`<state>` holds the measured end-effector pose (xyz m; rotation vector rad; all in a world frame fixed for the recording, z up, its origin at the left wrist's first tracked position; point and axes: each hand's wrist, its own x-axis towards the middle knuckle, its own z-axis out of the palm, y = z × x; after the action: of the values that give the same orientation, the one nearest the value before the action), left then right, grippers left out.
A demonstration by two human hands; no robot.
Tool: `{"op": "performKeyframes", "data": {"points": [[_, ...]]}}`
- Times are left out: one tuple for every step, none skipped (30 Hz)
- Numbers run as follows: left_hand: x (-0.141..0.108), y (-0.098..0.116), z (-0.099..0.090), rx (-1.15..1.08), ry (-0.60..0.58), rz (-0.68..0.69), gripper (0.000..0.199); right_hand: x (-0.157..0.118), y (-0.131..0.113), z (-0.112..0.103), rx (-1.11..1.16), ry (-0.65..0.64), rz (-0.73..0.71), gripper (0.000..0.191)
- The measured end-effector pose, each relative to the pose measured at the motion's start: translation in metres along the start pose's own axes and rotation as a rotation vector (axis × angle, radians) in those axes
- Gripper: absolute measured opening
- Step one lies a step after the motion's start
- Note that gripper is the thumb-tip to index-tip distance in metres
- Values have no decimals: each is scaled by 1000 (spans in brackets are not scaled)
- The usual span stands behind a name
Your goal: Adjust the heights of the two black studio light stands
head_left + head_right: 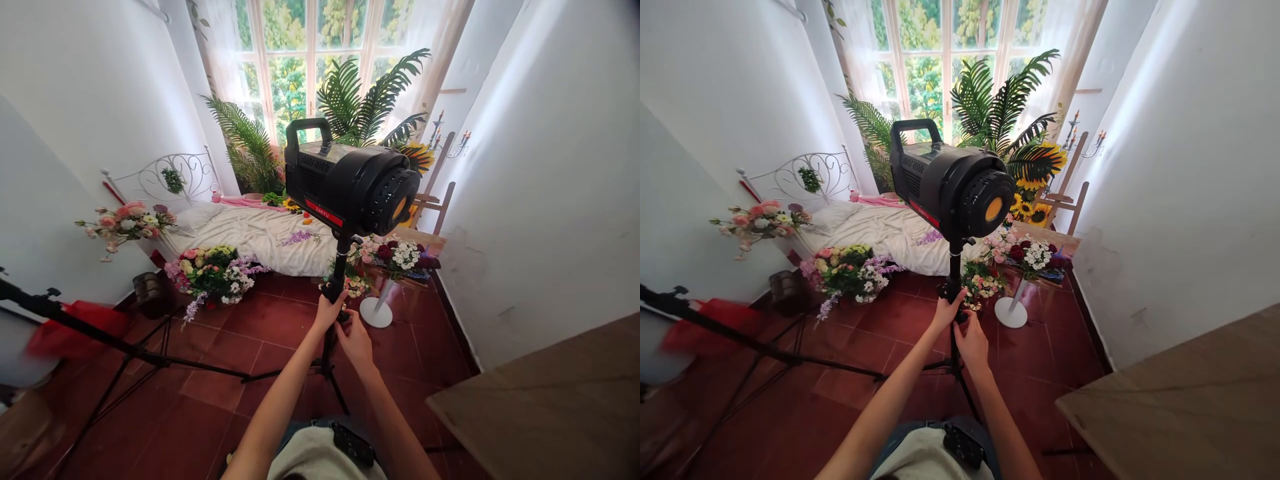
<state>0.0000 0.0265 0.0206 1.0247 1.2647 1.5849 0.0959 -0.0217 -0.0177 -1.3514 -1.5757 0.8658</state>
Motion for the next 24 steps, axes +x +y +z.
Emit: {"op": "performKeyframes", "data": {"points": [[0,0,0,0,0,5,43,-3,-1,-1,-35,49,-43,37],[0,0,0,2,1,9,43,-6,-3,0,-46,82,-71,40],[0,-1,0,6,2,12,43,-9,-4,1,-40,102,-91,43],[0,-2,0,10,0,14,42,-13,-5,2,-25,116,-108,44],[0,-3,0,11,-1,18,42,-16,-6,4,-8,121,-127,44],[0,-4,0,11,-3,25,42,-19,-6,7,11,116,-149,44],[0,-5,0,11,-8,32,42,-23,-6,9,31,107,-170,44],[0,-5,0,12,-12,37,42,-26,-6,11,54,98,-184,45],[0,-5,0,17,-12,44,42,-28,-6,13,82,101,-184,48],[0,-6,0,24,-10,52,42,-30,-6,14,115,119,-168,52],[0,-5,-1,32,-7,60,42,-31,-5,15,153,146,-138,56],[0,-5,-1,42,-6,64,42,-31,-4,16,189,172,-102,58],[0,-5,-2,49,-8,68,42,-30,-2,16,217,188,-70,58],[0,-5,-2,55,-13,71,41,-29,-1,16,237,186,-48,56],[0,-5,-2,58,-19,74,41,-28,0,16,250,167,-38,55],[0,-6,-2,62,-22,78,40,-27,1,16,257,138,-38,55],[0,-6,-2,66,-24,84,40,-27,2,16,262,112,-43,55],[0,-6,-2,72,-24,92,39,-26,2,16,264,89,-54,55],[1,-7,-2,77,-21,99,39,-27,2,16,263,71,-67,55],[1,-7,-2,81,-18,103,39,-27,1,16,258,56,-81,54],[1,-8,-2,83,-17,104,39,-28,-1,17,252,39,-94,52],[1,-9,-2,82,-18,100,39,-29,-1,19,245,21,-107,48],[2,-9,-2,78,-19,93,38,-29,-1,21,241,6,-115,43],[2,-10,-2,72,-19,82,38,-30,0,24,241,-4,-113,39]]}}
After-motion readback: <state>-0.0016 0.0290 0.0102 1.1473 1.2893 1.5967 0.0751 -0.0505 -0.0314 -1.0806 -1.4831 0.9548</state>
